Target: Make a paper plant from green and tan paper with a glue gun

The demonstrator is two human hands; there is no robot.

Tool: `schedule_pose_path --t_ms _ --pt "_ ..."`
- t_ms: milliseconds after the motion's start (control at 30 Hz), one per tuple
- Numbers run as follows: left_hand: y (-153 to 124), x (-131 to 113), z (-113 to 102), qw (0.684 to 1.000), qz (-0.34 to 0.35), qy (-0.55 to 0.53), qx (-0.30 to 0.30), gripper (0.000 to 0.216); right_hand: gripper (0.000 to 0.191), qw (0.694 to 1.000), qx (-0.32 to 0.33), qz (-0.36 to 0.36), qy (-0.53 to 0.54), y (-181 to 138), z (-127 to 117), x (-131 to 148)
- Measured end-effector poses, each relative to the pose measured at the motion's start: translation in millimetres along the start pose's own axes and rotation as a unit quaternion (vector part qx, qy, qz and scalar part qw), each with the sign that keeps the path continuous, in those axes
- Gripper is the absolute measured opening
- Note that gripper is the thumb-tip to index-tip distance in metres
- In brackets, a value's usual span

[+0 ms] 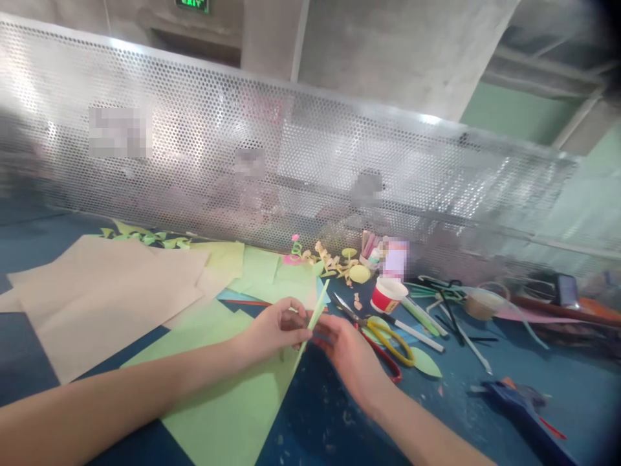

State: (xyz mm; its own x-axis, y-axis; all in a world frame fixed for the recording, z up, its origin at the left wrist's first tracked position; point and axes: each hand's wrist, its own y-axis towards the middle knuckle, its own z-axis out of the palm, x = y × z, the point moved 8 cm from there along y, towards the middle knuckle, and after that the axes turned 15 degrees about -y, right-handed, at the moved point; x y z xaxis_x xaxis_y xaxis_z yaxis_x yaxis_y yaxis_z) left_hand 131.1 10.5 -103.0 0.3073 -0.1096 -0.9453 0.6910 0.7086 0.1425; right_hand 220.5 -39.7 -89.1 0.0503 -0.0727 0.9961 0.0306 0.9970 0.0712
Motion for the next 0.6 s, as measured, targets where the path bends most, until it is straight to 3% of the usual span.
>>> schedule_pose_path --t_ms 167,333,600 --pt "5.5 4.7 -7.6 0.999 0.016 0.020 -0.026 0.032 0.029 1.000 0.002 0.012 0.024 6.8 -3.9 -13.9" --pt "0.4 -7.6 -2.5 0.988 0.039 0.144 -0.050 0.020 0.030 1.000 -0.019 0.001 -0.006 4.8 -9.8 -17.8" --pt "-6.3 -25.3 13.6 0.955 0.055 0.291 -0.015 0.011 0.035 0.995 -0.026 -0.011 -0.094 2.5 -13.2 -5.6"
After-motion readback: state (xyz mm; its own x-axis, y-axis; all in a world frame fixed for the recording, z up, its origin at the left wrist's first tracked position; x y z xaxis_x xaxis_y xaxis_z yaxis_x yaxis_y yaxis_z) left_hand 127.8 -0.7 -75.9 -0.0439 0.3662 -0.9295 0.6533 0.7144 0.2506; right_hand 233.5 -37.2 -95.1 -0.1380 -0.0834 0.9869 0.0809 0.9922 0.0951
